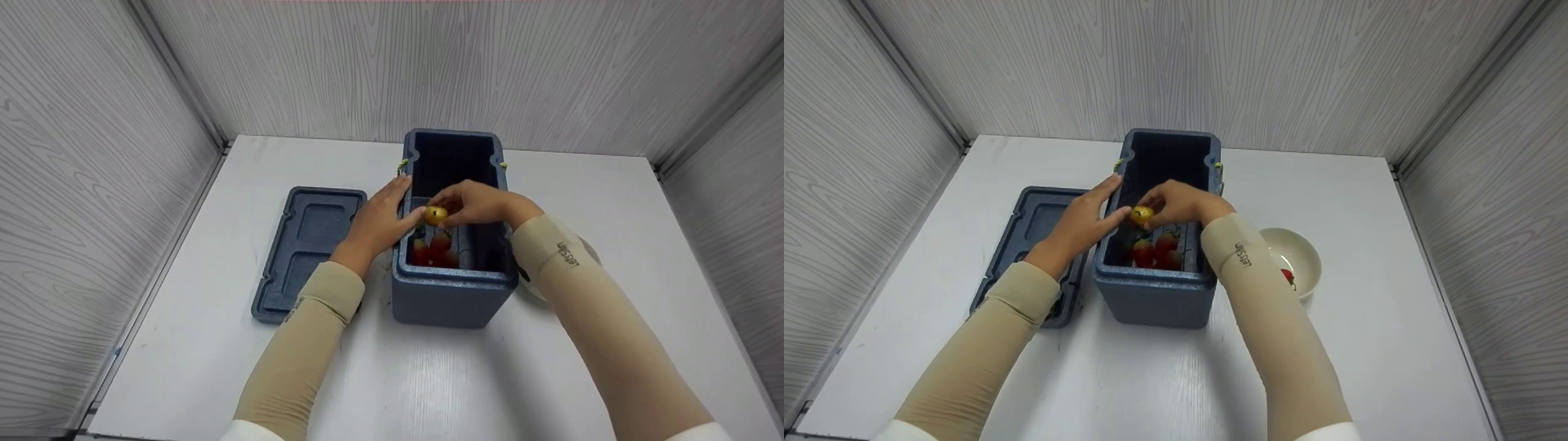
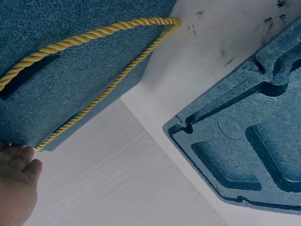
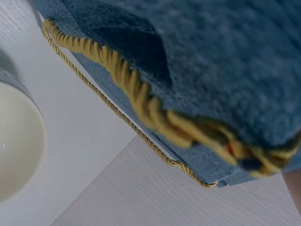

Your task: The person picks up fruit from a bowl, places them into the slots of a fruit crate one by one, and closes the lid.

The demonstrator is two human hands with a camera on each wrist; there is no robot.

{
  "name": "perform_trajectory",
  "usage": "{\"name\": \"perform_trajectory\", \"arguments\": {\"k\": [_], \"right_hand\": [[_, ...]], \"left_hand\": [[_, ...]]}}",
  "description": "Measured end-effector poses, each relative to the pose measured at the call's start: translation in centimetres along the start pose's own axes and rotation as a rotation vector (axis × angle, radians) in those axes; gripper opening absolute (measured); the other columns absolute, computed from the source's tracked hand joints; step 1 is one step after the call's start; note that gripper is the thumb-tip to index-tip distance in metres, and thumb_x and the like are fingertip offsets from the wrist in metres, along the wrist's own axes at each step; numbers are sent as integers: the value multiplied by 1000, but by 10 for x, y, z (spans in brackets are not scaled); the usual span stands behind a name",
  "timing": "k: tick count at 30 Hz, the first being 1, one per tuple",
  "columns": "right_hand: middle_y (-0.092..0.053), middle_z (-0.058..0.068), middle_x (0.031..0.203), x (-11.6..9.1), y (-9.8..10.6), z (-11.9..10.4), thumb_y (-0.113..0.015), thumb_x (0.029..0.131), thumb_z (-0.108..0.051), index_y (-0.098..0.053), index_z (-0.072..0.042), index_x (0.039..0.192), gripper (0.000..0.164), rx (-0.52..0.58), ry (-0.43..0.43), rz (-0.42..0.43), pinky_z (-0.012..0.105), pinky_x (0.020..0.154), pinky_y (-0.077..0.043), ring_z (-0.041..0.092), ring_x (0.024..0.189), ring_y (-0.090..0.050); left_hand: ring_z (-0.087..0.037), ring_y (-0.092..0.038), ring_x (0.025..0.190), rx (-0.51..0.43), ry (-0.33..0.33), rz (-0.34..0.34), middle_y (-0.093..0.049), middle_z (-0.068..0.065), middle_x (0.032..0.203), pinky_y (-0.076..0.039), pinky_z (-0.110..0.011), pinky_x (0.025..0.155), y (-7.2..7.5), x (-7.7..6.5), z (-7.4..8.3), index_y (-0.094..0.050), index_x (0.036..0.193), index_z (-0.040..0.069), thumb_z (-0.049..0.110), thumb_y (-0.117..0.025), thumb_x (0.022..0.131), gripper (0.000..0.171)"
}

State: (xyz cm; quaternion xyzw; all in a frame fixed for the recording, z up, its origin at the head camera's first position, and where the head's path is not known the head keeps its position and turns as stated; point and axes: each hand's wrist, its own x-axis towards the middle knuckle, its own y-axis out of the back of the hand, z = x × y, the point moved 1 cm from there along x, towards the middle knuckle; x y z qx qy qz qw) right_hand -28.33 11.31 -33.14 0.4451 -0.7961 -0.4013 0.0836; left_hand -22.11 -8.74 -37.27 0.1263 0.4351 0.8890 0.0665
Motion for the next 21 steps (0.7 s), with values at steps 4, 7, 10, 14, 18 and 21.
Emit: {"name": "perform_trajectory", "arguments": {"k": [4,7,10,14,18,21], "right_hand": [[-61,15,119,3,-3,0,-68,88,-8,-56,2,130,45,-43,-22,-42,41,92,-48,27,107,-59],[-62,15,119,4,-4,-1,-68,87,-9,-56,2,131,46,-66,-45,-65,41,92,-48,26,106,-59],[-61,14,122,4,-4,-2,-68,87,-10,-56,0,131,47,-81,-65,-88,41,93,-47,26,110,-58],[-59,14,126,3,-5,-3,-69,86,-13,-57,-2,131,48,-85,-73,-110,43,96,-45,27,116,-55],[-59,13,127,3,-6,-2,-71,86,-17,-57,-3,132,50,-75,-82,-113,42,96,-45,26,117,-55],[-59,12,126,3,-6,-2,-70,86,-15,-57,-4,132,50,-49,-79,-108,42,95,-46,27,117,-55]], "left_hand": [[-18,-22,141,-3,-9,0,-23,-5,155,-22,-39,112,0,0,-1,-26,152,13,51,-46,97,70],[-19,-22,141,-3,-16,7,-24,-6,155,-22,-38,112,0,0,-1,-26,152,13,51,-47,96,71],[-19,-23,141,-5,-19,11,-24,-6,155,-22,-38,113,0,0,-1,-27,152,13,51,-48,96,71],[-19,-22,141,-3,-17,11,-24,-6,155,-22,-39,112,0,0,-1,-27,152,13,51,-48,96,70],[-18,-22,141,-3,-16,8,-24,-5,155,-22,-39,112,0,0,-1,-26,152,13,52,-47,96,71],[-18,-22,141,-6,-21,9,-24,-5,155,-23,-39,112,0,-1,-2,-26,152,13,51,-47,97,71]]}}
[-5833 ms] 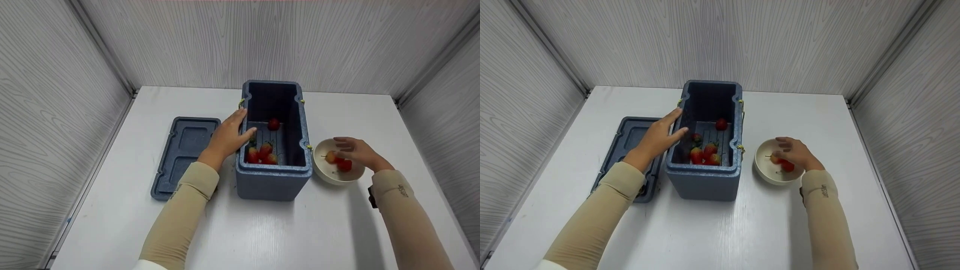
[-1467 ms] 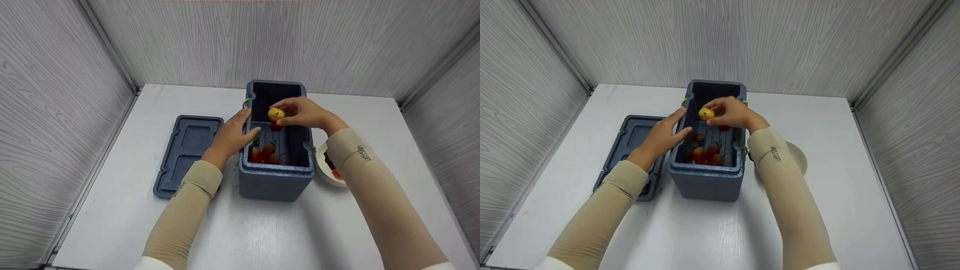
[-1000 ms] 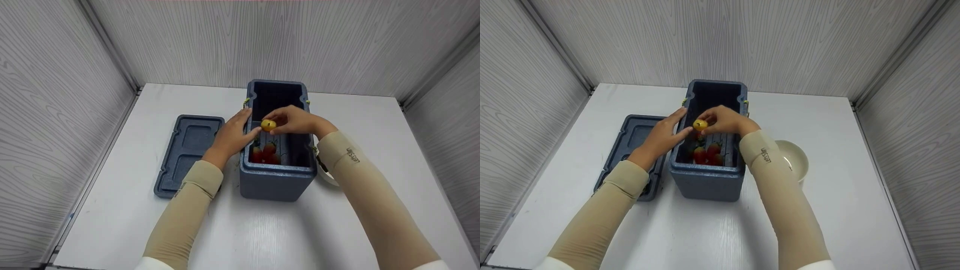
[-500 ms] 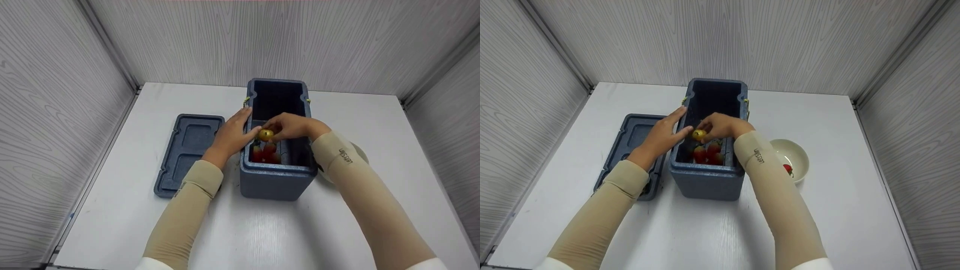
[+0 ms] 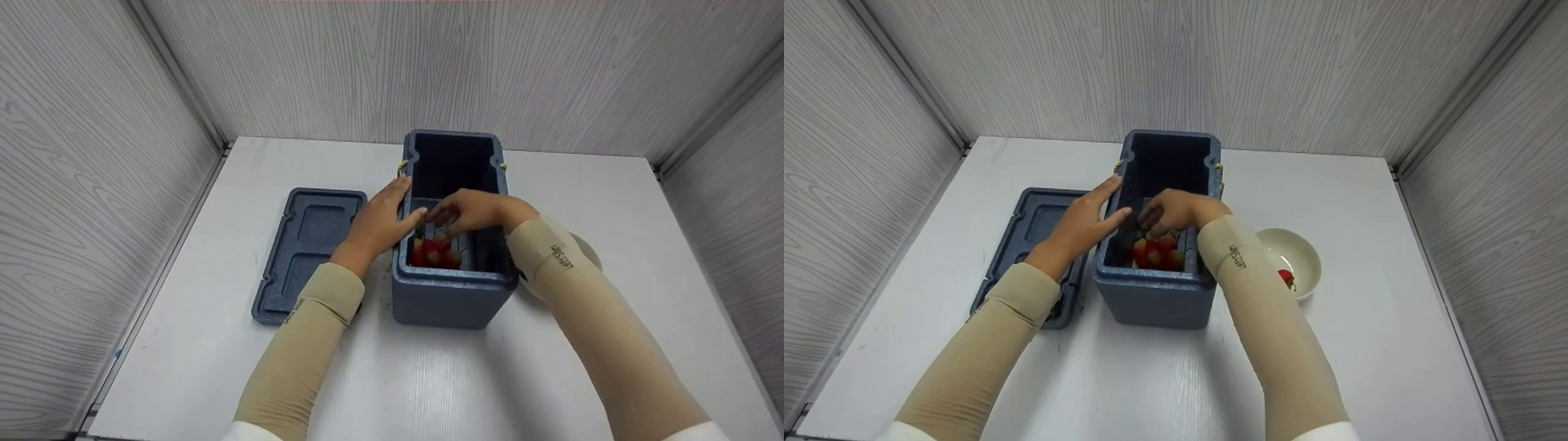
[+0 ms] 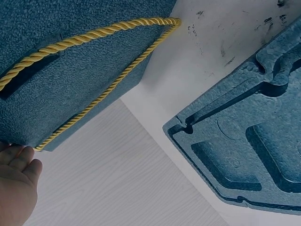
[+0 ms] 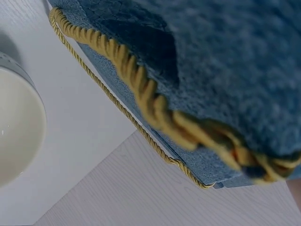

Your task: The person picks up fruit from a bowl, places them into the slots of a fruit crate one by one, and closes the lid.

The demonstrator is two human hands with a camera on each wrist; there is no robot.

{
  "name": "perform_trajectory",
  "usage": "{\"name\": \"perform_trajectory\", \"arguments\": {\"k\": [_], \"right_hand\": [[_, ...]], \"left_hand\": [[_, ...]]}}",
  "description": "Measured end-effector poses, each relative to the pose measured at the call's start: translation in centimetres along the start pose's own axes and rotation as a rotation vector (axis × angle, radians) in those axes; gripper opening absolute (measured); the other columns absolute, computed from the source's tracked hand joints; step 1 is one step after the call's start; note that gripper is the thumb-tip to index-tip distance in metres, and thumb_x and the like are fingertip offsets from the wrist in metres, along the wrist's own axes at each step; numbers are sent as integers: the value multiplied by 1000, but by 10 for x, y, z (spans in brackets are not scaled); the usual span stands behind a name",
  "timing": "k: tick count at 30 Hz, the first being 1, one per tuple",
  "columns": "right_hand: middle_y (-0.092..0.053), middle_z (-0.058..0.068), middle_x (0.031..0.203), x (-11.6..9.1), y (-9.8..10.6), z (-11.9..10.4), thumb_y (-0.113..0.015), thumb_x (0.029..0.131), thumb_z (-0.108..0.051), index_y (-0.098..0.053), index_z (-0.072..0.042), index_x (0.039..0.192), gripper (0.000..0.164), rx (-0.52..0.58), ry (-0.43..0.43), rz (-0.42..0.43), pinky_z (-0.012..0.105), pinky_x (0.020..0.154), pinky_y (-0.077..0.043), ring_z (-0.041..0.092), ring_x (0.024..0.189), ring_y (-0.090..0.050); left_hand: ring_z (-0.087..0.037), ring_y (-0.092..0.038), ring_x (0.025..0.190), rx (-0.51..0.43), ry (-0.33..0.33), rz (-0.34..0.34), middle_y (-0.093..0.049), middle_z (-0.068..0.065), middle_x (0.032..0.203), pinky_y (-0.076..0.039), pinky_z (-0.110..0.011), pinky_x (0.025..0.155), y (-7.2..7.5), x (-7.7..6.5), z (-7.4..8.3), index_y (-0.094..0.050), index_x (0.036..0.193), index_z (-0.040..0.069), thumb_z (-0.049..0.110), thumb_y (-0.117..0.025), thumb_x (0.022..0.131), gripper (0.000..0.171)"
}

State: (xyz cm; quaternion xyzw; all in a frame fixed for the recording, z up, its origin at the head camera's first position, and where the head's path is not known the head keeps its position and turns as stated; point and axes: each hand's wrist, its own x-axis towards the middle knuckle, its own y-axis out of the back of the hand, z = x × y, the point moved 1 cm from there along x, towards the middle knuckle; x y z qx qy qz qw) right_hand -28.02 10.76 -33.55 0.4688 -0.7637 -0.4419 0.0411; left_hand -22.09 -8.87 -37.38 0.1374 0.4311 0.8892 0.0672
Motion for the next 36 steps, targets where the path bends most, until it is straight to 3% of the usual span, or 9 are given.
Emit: {"name": "perform_trajectory", "arguments": {"k": [13,21,27,36], "right_hand": [[-56,16,130,-10,11,-1,-68,90,-12,-52,1,134,49,155,120,91,41,94,-47,28,118,-54],[-52,22,133,-25,32,-2,-65,92,-16,-48,-3,139,51,259,187,247,43,94,-46,34,120,-52],[-49,17,137,-36,47,-2,-65,92,-19,-46,-5,142,54,279,228,356,46,101,-40,32,123,-49],[-51,14,136,-56,66,1,-64,92,-22,-45,-13,143,55,272,244,493,47,100,-40,30,119,-53]], "left_hand": [[-19,-23,141,9,-6,2,-24,-6,155,-22,-39,112,-1,1,0,-27,152,12,50,-48,96,71],[-20,-23,141,-10,-3,1,-24,-6,155,-21,-39,113,-1,1,0,-27,152,12,50,-48,96,71],[-19,-22,141,-19,1,-2,-24,-6,155,-20,-38,113,1,2,-1,-26,152,12,51,-48,96,71],[-21,-23,141,-1,-10,10,-24,-7,155,-20,-38,113,1,2,-2,-27,151,10,48,-49,97,70]]}}
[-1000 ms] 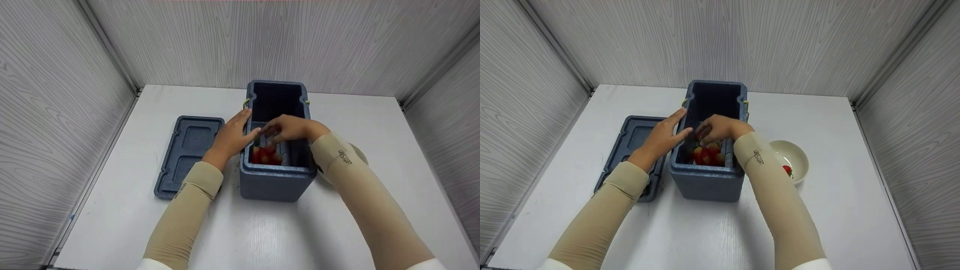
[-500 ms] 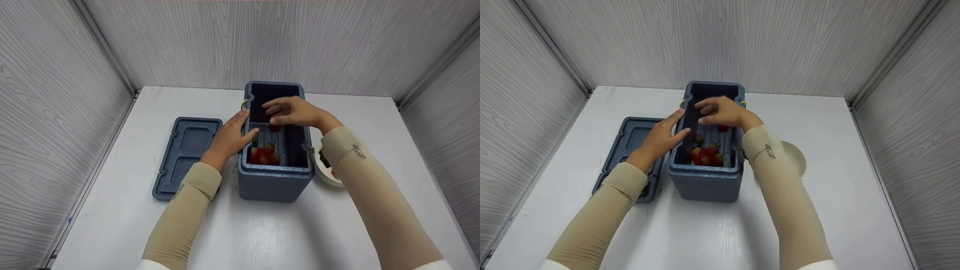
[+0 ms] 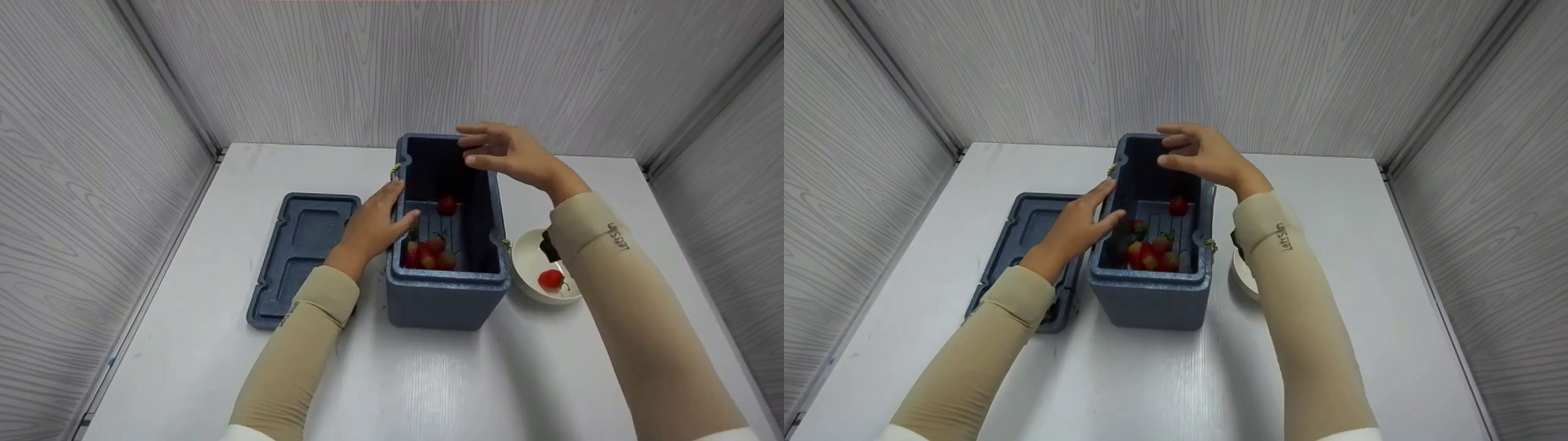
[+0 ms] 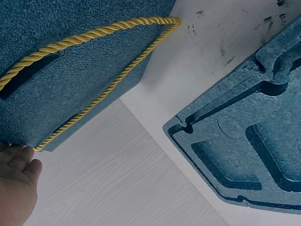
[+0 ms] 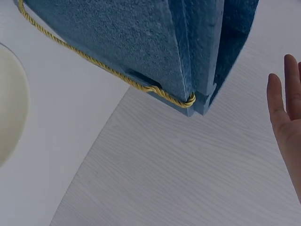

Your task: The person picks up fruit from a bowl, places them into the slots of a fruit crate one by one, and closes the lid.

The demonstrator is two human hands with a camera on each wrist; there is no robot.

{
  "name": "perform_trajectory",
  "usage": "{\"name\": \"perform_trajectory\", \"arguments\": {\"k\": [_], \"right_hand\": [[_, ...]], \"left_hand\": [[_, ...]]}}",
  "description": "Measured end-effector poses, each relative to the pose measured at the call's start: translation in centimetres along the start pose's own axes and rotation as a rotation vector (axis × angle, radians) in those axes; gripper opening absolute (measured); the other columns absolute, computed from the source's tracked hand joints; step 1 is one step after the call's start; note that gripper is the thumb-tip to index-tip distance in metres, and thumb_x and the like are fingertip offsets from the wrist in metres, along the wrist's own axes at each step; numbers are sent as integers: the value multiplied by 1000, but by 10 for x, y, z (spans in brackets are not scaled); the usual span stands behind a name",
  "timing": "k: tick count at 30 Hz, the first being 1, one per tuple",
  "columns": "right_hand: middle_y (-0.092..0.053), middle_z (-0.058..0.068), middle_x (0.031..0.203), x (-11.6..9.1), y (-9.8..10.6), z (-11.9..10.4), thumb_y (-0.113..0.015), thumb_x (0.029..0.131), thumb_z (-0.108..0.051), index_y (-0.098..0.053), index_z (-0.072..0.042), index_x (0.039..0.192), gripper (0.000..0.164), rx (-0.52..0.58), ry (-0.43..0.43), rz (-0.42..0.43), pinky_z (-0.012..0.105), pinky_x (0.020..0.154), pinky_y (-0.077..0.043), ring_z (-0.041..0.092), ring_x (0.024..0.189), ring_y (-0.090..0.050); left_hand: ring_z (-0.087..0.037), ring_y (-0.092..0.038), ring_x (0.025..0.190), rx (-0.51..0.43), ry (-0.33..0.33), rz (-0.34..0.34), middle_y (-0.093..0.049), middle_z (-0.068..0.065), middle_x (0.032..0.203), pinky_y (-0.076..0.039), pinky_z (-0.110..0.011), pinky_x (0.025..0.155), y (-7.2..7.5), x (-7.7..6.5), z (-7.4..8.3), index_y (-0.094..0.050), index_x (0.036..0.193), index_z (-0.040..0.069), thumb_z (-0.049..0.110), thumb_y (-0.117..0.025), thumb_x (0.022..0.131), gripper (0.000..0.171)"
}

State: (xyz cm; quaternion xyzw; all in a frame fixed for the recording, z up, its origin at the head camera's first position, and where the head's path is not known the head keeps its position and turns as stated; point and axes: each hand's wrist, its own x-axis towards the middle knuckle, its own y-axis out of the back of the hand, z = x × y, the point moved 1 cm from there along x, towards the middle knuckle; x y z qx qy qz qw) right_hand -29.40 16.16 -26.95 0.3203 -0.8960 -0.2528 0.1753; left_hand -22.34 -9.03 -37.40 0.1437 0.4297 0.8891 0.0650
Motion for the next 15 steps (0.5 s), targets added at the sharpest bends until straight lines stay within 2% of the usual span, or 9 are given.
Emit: {"name": "perform_trajectory", "arguments": {"k": [7,15], "right_hand": [[-48,16,139,-10,20,-5,-64,92,-20,-44,-12,145,57,-9,11,107,44,102,-40,33,124,-49],[-45,20,141,-24,38,0,-63,92,-17,-42,-11,145,57,2,10,182,38,98,-44,36,126,-45]], "left_hand": [[-21,-23,141,-15,-13,7,-25,-7,155,-20,-37,113,0,-1,-1,-27,151,9,46,-50,97,70],[-21,-23,141,-11,-7,10,-24,-7,155,-20,-38,113,0,-1,-3,-27,151,10,47,-51,97,70]]}}
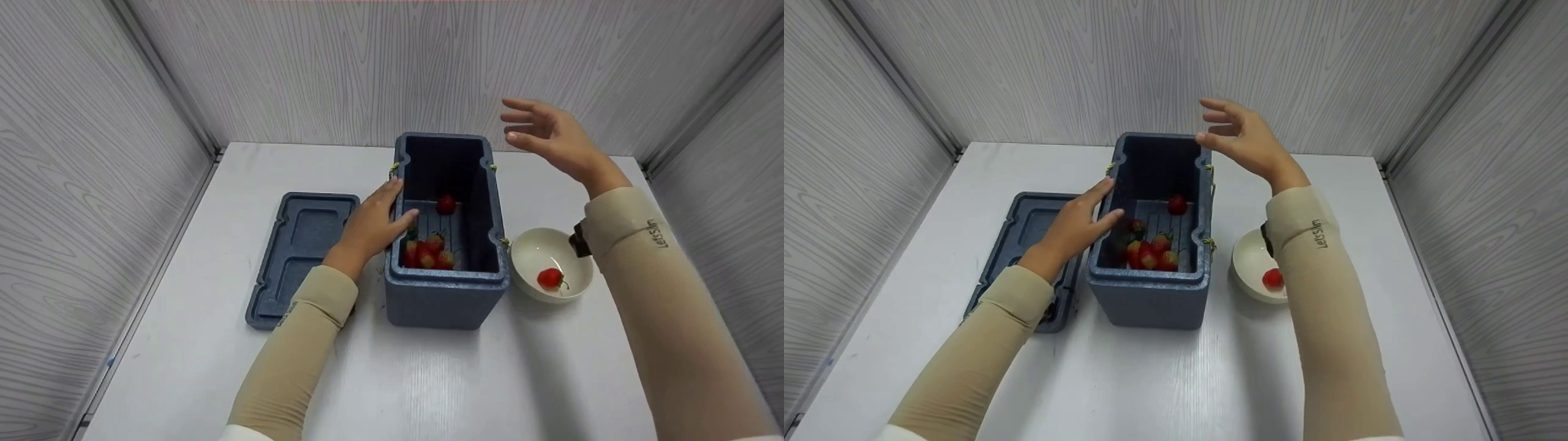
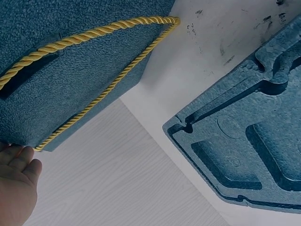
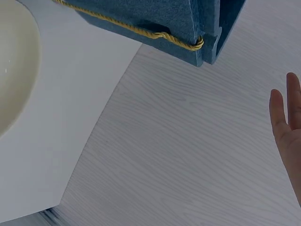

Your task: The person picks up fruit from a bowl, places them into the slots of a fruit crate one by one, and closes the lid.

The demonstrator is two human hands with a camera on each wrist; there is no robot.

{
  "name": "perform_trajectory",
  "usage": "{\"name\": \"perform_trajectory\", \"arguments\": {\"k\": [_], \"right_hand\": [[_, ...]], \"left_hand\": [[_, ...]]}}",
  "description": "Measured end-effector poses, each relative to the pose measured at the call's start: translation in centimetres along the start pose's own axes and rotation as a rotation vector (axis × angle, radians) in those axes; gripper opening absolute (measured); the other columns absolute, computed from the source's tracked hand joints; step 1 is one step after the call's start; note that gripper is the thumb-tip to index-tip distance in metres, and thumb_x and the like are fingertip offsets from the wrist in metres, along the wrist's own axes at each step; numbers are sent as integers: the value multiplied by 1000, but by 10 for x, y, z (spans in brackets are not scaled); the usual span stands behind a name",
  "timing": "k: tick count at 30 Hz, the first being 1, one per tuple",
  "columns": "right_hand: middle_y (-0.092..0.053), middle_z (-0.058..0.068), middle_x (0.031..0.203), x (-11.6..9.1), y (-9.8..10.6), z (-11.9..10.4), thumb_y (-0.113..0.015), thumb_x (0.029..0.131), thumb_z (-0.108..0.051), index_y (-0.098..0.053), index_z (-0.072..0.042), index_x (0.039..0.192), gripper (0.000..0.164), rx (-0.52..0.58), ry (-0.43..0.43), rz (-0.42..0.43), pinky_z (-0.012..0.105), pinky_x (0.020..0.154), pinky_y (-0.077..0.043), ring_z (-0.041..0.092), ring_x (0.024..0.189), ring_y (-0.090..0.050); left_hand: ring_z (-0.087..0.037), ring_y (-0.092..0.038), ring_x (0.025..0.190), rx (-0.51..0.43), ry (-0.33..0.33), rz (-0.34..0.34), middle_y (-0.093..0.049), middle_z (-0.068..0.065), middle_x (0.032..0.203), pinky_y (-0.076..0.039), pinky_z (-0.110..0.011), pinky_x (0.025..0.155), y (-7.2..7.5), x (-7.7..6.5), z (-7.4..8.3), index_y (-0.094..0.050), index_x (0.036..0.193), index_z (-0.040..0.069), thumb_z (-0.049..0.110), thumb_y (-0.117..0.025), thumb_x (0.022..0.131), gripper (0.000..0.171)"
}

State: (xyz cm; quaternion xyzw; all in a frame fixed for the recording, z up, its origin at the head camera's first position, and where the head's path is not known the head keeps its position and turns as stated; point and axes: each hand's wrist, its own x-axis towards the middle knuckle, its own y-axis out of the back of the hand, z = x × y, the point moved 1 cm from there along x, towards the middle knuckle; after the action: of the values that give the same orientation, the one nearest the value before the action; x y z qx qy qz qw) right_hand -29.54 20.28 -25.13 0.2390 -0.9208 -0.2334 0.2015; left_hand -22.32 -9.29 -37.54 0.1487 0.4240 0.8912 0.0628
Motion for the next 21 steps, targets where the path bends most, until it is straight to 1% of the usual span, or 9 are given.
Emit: {"name": "perform_trajectory", "arguments": {"k": [4,7,12,21], "right_hand": [[-45,19,141,-6,10,5,-63,92,-17,-42,-13,145,57,4,-23,27,36,98,-44,35,127,-45],[-46,18,141,-13,18,10,-63,93,-19,-43,-15,145,57,-37,-42,49,37,99,-43,33,127,-46],[-46,15,141,-25,29,21,-64,92,-23,-43,-19,145,57,-125,-88,85,44,102,-40,30,126,-47],[-43,17,143,-48,42,47,-64,93,-26,-40,-20,147,60,-184,-178,94,56,102,-35,35,127,-44]], "left_hand": [[-21,-23,141,4,-5,3,-24,-7,155,-20,-38,113,0,0,-1,-27,151,10,47,-50,97,70],[-21,-23,141,4,0,-4,-24,-6,155,-20,-38,113,0,0,-1,-26,152,10,47,-50,97,70],[-21,-22,141,0,9,-14,-23,-6,155,-20,-40,113,2,-1,0,-25,152,11,48,-49,97,71],[-20,-22,141,0,7,-5,-24,-6,155,-20,-40,113,2,-2,0,-26,152,11,48,-49,97,70]]}}
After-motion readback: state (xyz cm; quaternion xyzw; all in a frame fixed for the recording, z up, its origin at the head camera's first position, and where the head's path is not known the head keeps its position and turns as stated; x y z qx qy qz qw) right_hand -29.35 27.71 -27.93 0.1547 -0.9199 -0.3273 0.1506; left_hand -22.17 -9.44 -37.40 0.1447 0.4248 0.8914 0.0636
